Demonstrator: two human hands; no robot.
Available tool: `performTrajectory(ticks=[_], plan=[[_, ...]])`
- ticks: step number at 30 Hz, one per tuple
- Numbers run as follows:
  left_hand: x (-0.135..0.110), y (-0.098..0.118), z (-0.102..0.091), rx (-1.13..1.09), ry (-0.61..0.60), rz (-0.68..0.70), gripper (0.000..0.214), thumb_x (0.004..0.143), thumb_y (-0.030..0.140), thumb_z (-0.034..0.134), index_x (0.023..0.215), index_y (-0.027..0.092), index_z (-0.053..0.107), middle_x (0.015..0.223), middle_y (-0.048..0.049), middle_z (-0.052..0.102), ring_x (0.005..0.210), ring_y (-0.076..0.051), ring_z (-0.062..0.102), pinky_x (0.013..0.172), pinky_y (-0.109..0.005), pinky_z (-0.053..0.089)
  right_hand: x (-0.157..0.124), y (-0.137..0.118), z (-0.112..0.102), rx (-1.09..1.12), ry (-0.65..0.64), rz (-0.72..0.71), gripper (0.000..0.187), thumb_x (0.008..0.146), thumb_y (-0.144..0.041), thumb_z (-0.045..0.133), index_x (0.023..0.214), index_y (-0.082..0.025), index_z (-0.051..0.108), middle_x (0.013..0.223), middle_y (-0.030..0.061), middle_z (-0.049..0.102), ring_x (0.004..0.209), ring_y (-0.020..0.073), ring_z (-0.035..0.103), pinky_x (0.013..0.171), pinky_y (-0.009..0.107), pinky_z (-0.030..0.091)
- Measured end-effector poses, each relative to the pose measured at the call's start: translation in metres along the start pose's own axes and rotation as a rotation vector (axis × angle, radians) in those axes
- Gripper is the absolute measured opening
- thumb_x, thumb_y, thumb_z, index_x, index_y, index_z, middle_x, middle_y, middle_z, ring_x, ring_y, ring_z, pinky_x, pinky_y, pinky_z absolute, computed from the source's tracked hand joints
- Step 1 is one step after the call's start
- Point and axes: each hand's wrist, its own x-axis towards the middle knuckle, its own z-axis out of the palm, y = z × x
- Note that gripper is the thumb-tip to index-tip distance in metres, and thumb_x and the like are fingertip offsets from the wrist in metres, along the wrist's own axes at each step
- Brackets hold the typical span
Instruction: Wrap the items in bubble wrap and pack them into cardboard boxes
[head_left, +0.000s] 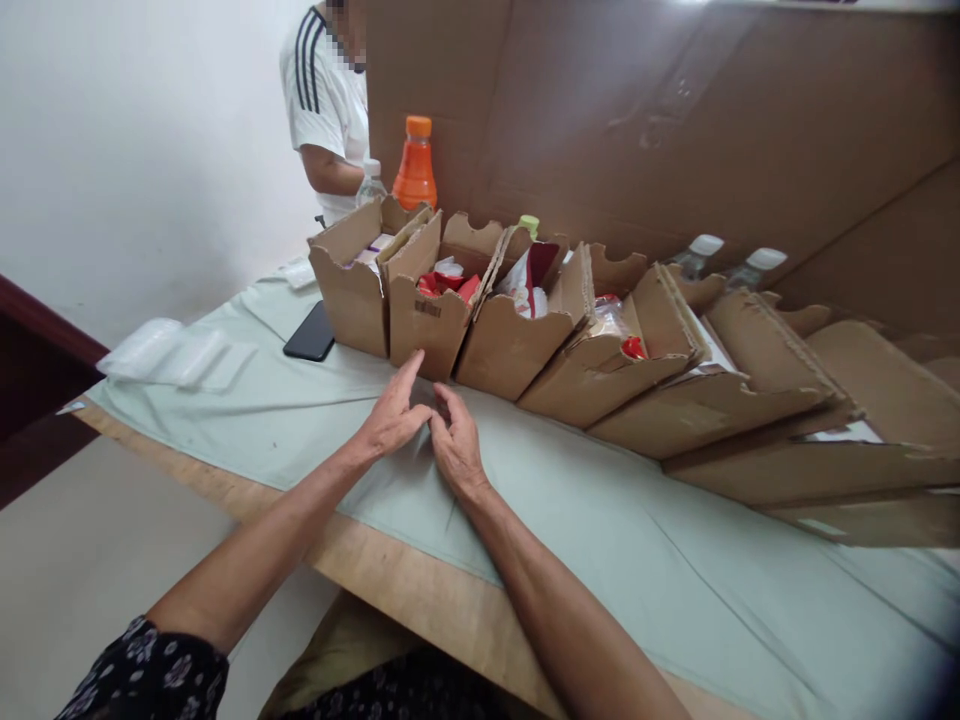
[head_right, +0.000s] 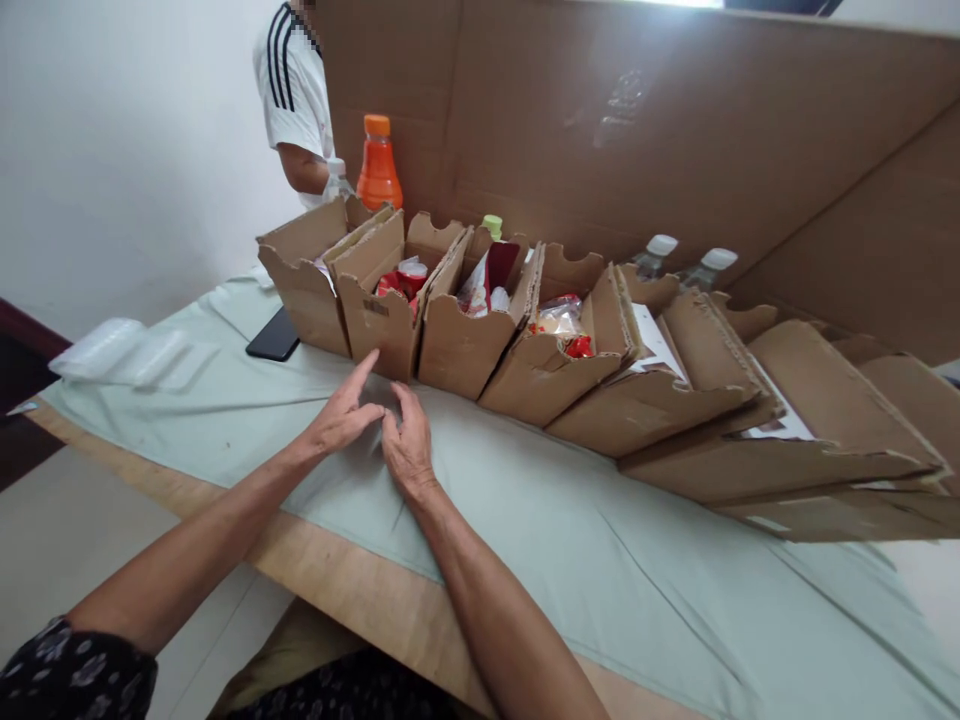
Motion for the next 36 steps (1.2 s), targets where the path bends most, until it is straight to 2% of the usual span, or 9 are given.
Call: performTrajectory(ticks=[4,7,10,14,19,22,25,30,36], plan=[[0.014,-0.005,0.008,-0.004,-0.012,-0.002,0.095,0.076,0.021,0.059,0.166,0.015,0.029,0.175,-0.0157,0.027,0.164,-0.034,0.021,0.133,-0.056,0.021,0.002,0.003,0.0,-0.039,-0.027,-0.023,0.054,0.086,-0.027,0.055,0.14,-0.021,0.064,0.156,0.0129,0.058,0.146,0.0275,0.053,0.121,0.051,0.043],[0.008,-0.001,0.011,0.014,-0.006,-0.005,0.089,0.081,0.026,0.06,0.164,0.015,0.032,0.173,-0.0166,0.032,0.161,-0.035,0.029,0.131,-0.057,0.027,0.003,0.004,-0.001,-0.063,-0.039,-0.037,0.053,0.086,-0.026,0.055,0.137,-0.02,0.065,0.154,0.0143,0.06,0.144,0.0273,0.054,0.121,0.051,0.043],[-0.019,0.005,0.0,0.067,-0.013,0.023,0.079,0.085,0.031,0.064,0.159,0.017,0.043,0.168,-0.016,0.043,0.157,-0.035,0.037,0.13,-0.058,0.028,0.002,0.004,-0.002,-0.083,-0.042,-0.042,0.046,0.084,-0.024,0.055,0.127,-0.019,0.07,0.147,0.0149,0.065,0.137,0.0278,0.06,0.114,0.05,0.049],[-0.07,-0.007,-0.033,0.349,0.027,0.064,0.061,0.089,0.04,0.066,0.147,0.021,0.061,0.157,-0.0132,0.058,0.152,-0.037,0.045,0.126,-0.059,0.035,0.0,-0.001,-0.004,-0.108,-0.051,-0.051,0.033,0.084,-0.024,0.054,0.11,-0.022,0.075,0.13,0.0119,0.074,0.121,0.0263,0.068,0.106,0.047,0.054],[-0.11,-0.032,-0.062,0.515,0.131,0.077,0.043,0.094,0.041,0.061,0.13,0.022,0.072,0.143,-0.0143,0.069,0.141,-0.038,0.057,0.118,-0.062,0.043,0.028,-0.052,-0.002,-0.144,-0.133,-0.13,0.043,0.089,-0.027,0.052,0.129,-0.022,0.068,0.107,0.007,0.078,0.094,0.0209,0.072,0.088,0.037,0.059],[-0.114,-0.032,-0.06,0.529,0.162,0.113,0.038,0.096,0.038,0.06,0.127,0.021,0.073,0.14,-0.0139,0.071,0.138,-0.039,0.059,0.117,-0.064,0.043,0.073,-0.102,0.009,-0.316,-0.2,-0.255,0.062,0.092,-0.027,0.051,0.154,-0.024,0.05,0.094,0.0018,0.077,0.079,0.0185,0.07,0.084,0.035,0.057],[-0.113,-0.03,-0.056,0.522,0.203,0.13,0.035,0.096,0.034,0.059,0.126,0.021,0.073,0.133,-0.0138,0.075,0.133,-0.038,0.063,0.114,-0.064,0.046,0.122,-0.141,0.029,-0.618,-0.227,-0.289,0.076,0.089,-0.024,0.058,0.163,-0.021,0.039,0.087,0.0036,0.078,0.081,0.0247,0.071,0.09,0.042,0.056],[-0.113,-0.031,-0.055,0.474,0.317,0.14,0.034,0.095,0.029,0.058,0.125,0.021,0.073,0.125,-0.0133,0.077,0.126,-0.036,0.067,0.111,-0.061,0.051,0.16,-0.163,0.057,-0.87,-0.239,-0.253,0.048,0.092,-0.018,0.056,0.139,-0.024,0.067,0.103,0.0091,0.079,0.101,0.03,0.073,0.095,0.044,0.053],[-0.112,-0.026,-0.058,0.414,0.569,0.037,0.04,0.093,0.028,0.061,0.131,0.019,0.068,0.137,-0.0166,0.068,0.132,-0.035,0.06,0.116,-0.06,0.047,0.145,-0.174,0.064,-0.978,-0.252,-0.302,0.031,0.098,-0.02,0.052,0.114,-0.023,0.078,0.102,0.012,0.081,0.1,0.0313,0.074,0.085,0.039,0.053]])
